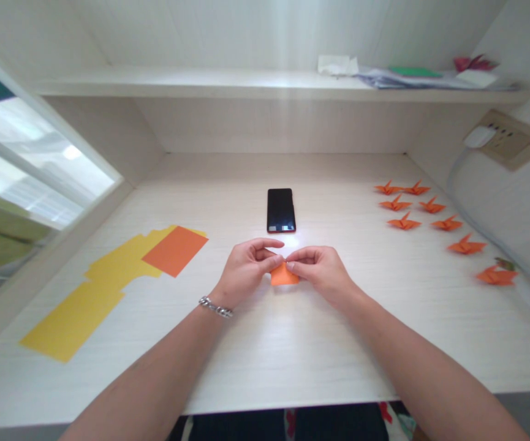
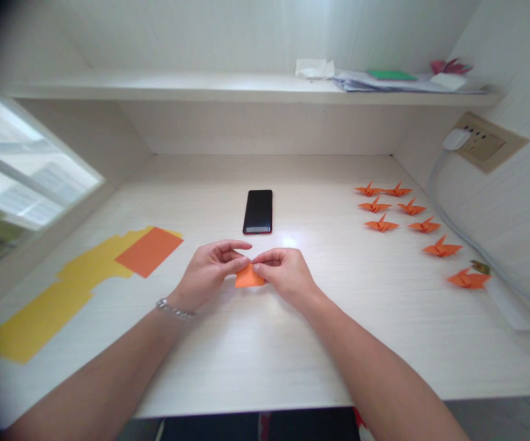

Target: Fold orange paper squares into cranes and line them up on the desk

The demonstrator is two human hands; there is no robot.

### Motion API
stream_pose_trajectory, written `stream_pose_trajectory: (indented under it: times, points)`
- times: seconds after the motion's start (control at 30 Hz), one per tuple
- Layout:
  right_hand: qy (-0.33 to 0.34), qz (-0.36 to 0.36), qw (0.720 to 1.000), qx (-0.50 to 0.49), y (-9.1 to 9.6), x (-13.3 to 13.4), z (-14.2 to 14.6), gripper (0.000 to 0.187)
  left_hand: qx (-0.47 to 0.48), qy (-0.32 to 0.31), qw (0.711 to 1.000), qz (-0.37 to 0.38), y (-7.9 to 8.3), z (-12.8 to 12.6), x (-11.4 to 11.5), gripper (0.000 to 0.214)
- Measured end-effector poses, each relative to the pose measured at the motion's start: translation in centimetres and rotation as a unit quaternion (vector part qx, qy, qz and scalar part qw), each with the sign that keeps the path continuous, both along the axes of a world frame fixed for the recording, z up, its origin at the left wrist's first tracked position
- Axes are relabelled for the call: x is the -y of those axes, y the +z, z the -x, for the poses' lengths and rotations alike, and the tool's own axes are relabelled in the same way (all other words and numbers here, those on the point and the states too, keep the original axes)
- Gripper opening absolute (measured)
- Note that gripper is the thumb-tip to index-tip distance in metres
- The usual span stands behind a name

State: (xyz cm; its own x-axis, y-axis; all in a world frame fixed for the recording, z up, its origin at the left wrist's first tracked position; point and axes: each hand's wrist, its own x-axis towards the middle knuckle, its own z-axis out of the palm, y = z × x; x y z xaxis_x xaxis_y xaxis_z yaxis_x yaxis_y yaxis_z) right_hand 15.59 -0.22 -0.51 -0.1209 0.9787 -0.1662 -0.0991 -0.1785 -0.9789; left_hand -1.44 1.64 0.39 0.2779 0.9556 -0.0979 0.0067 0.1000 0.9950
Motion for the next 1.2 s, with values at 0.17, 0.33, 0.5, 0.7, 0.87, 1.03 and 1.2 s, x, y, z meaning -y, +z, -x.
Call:
stream_pose_trajectory:
  times: [0.17, 0.33, 0.5, 0.7, 0.87, 1.03, 1.2]
  points:
    - [-0.010, -0.001, 1.000, -0.007, -0.3, -0.2, -0.3, 0.017, 0.054, -0.014, 0.998, 0.043, 0.0, 0.2, -0.2, 0.039]
    - [-0.010, -0.009, 1.000, 0.007, -0.4, -0.3, -0.4, 0.018, -0.030, -0.016, 0.999, -0.020, 0.2, -0.1, 0.0, 0.036]
    - [0.009, -0.029, 0.999, 0.033, -0.3, -0.2, -0.4, 0.015, -0.039, 0.004, 0.998, -0.044, 0.3, -0.3, 0.4, 0.031]
    - [0.031, -0.053, 0.996, 0.062, -0.6, -0.3, -0.6, 0.013, -0.021, 0.008, 0.999, -0.034, 0.1, -0.3, 0.4, 0.032]
    - [0.047, -0.091, 0.987, 0.120, -0.5, -0.2, -0.7, 0.015, -0.046, 0.016, 0.997, -0.056, -0.1, -0.3, 0.4, 0.027]
    - [0.057, -0.126, 0.969, 0.202, -0.2, -0.1, -0.9, 0.016, -0.067, 0.015, 0.996, -0.057, -0.1, -0.3, 0.4, 0.024]
    - [0.061, -0.148, 0.959, 0.233, -0.1, -0.1, -1.1, 0.015, -0.082, 0.002, 0.995, -0.064, 0.0, -0.3, 0.3, 0.020]
